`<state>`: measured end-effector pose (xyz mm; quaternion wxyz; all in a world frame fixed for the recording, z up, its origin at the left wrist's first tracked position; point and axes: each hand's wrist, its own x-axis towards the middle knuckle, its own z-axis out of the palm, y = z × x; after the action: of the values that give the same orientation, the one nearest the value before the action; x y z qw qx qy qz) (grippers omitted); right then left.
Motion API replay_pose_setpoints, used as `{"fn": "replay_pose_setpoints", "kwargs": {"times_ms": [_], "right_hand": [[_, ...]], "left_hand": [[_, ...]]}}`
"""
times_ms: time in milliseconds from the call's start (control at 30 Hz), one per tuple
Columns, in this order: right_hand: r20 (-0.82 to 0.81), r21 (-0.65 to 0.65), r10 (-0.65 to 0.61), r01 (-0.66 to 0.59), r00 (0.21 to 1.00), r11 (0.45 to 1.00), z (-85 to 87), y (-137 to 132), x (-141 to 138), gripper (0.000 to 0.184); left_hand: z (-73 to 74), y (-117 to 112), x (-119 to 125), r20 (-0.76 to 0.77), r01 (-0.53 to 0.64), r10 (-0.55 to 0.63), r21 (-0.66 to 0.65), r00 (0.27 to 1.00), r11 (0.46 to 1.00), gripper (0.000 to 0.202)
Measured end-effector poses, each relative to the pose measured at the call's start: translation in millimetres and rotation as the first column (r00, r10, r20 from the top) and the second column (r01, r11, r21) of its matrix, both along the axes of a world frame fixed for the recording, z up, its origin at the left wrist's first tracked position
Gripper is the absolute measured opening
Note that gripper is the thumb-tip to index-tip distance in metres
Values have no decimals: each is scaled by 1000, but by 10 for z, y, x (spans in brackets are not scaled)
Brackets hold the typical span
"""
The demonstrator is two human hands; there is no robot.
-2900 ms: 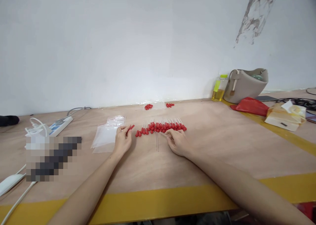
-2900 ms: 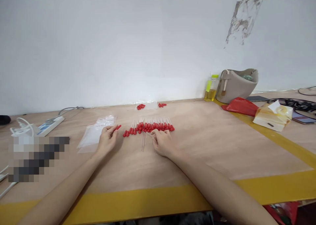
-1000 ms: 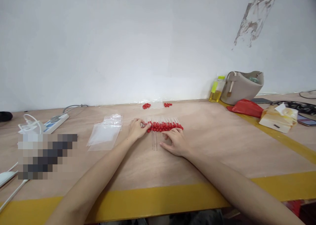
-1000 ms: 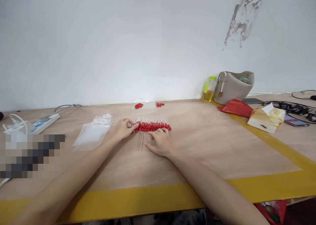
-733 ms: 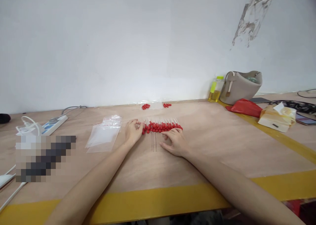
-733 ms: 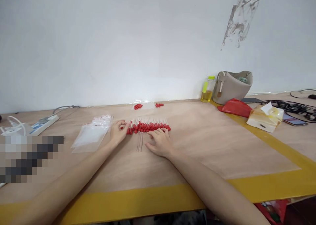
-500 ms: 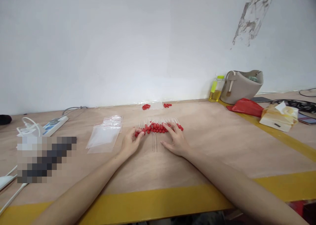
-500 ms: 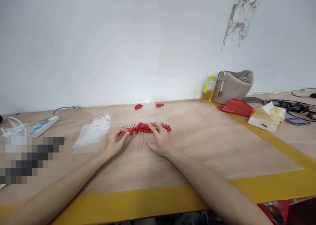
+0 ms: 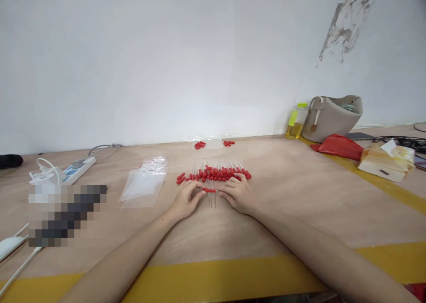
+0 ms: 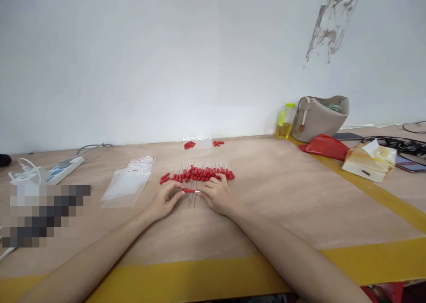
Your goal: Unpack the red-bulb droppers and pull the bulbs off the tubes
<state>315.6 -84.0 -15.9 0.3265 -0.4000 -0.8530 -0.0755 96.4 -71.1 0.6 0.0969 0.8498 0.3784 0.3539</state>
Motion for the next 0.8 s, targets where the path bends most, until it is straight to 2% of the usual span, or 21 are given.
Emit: {"fn": "replay_pose_setpoints", "kwargs": {"times_ms": [167, 300, 467, 800], "right_hand": [[3, 24, 33, -33, 999, 999, 5, -26, -30, 27], [21, 54, 68, -69, 997, 996, 30, -57, -41, 25], [40, 58, 85, -87, 996, 995, 41, -82, -27, 28], [58, 32, 126, -128, 990, 991, 3, -82, 1, 31]], "left_hand": [[32, -31, 76, -98, 77, -70, 68, 993, 995, 25], [23, -26, 106, -192, 74, -55, 95, 980, 993, 26], [4, -43, 62, -231, 91, -66, 103, 971, 990, 30], [-5, -65, 42, -260, 173, -139, 112, 955, 978, 25]]}}
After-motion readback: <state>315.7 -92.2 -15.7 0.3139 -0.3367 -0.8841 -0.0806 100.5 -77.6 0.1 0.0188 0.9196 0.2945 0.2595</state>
